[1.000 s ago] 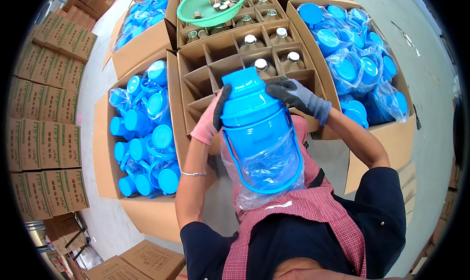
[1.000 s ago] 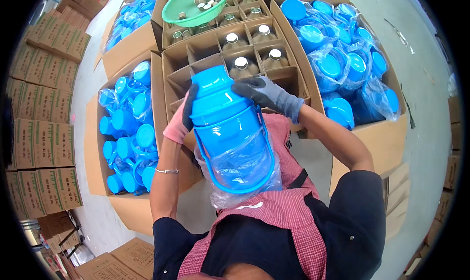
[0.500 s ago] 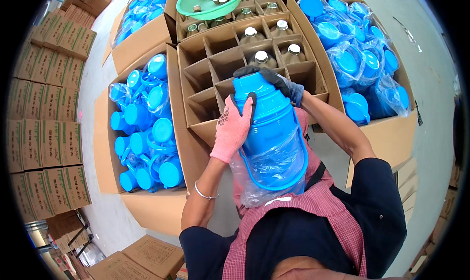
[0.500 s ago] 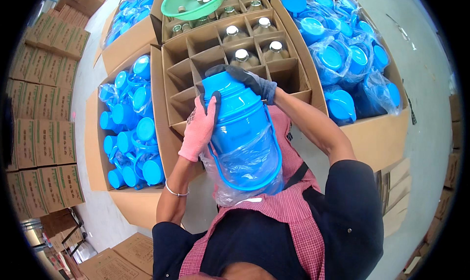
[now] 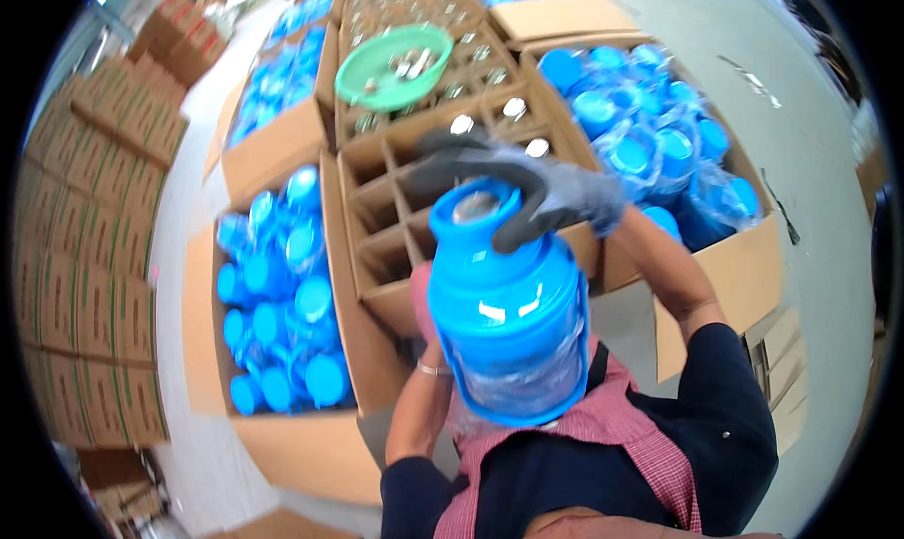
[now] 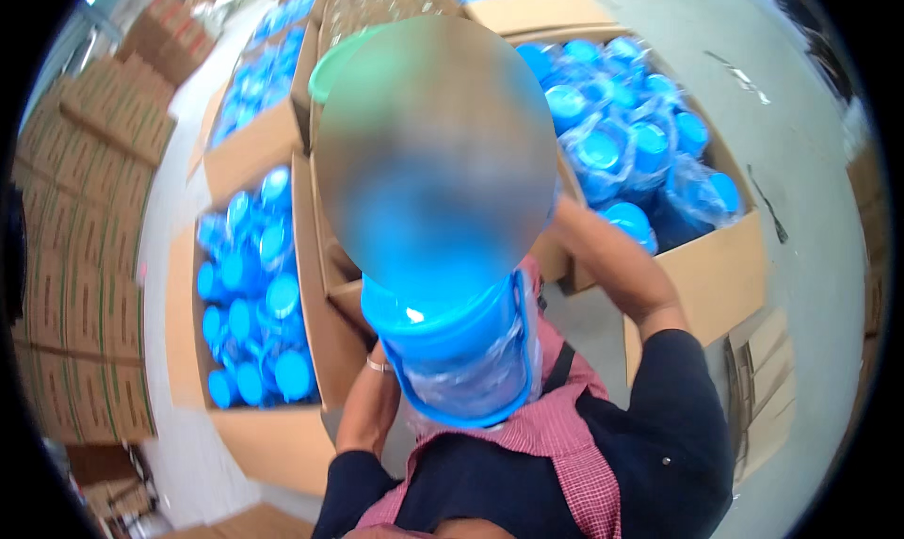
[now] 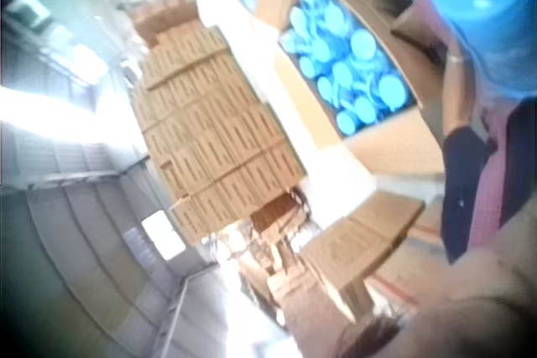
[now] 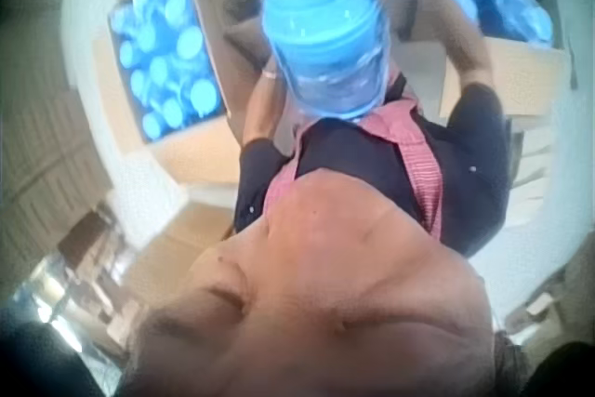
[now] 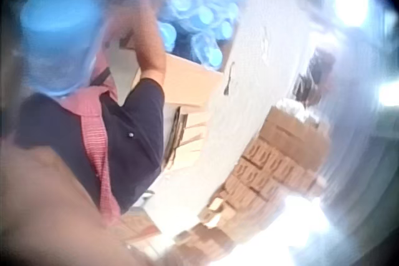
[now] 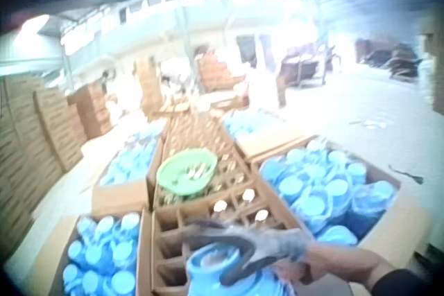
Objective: The person assembles blue plastic containers by inserting a metal inner liner into the plastic body and securing a blue lid. They wear pink and grey gloves and work in a warehouse setting surrounded by cardboard boxes. The person repeatedly picks up components, assembles them, and places the finished units into a box.
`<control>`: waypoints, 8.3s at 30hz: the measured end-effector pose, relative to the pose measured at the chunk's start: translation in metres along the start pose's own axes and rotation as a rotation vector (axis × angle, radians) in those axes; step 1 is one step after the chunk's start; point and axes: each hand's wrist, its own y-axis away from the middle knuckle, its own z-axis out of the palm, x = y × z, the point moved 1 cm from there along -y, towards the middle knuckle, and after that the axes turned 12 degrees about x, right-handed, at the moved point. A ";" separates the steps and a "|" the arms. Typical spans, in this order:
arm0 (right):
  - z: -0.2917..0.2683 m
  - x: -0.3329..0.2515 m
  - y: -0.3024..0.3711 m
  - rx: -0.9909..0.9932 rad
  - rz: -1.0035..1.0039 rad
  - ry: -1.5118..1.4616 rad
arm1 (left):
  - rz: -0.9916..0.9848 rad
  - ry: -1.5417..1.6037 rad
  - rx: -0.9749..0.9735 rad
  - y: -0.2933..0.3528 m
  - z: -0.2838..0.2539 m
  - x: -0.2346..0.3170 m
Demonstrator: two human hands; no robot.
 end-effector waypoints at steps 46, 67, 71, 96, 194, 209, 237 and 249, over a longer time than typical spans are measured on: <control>-0.037 -0.028 0.045 -0.119 0.546 0.651 | 0.285 -0.296 -0.508 0.154 0.022 0.062; -0.028 -0.040 0.029 -0.205 0.451 0.536 | 0.180 -0.443 -0.338 0.152 0.019 0.063; -0.025 -0.027 0.020 -0.267 -0.035 0.094 | 0.123 -0.028 -0.463 0.116 -0.015 0.065; 0.030 0.011 0.025 0.062 0.002 0.098 | 1.327 -1.639 -1.473 0.173 0.157 0.151; -0.256 0.156 0.456 0.673 1.012 1.172 | 0.161 -0.471 -1.126 0.008 0.264 -0.032; -0.333 0.139 0.420 1.229 0.963 1.451 | 0.210 -0.493 -0.748 0.037 0.202 -0.040; -0.102 -0.025 0.099 0.310 0.014 0.079 | -0.318 0.566 -0.772 -0.005 0.077 0.045; -0.083 0.069 0.111 0.290 0.448 -0.031 | -0.131 -1.061 -0.472 0.099 -0.043 -0.009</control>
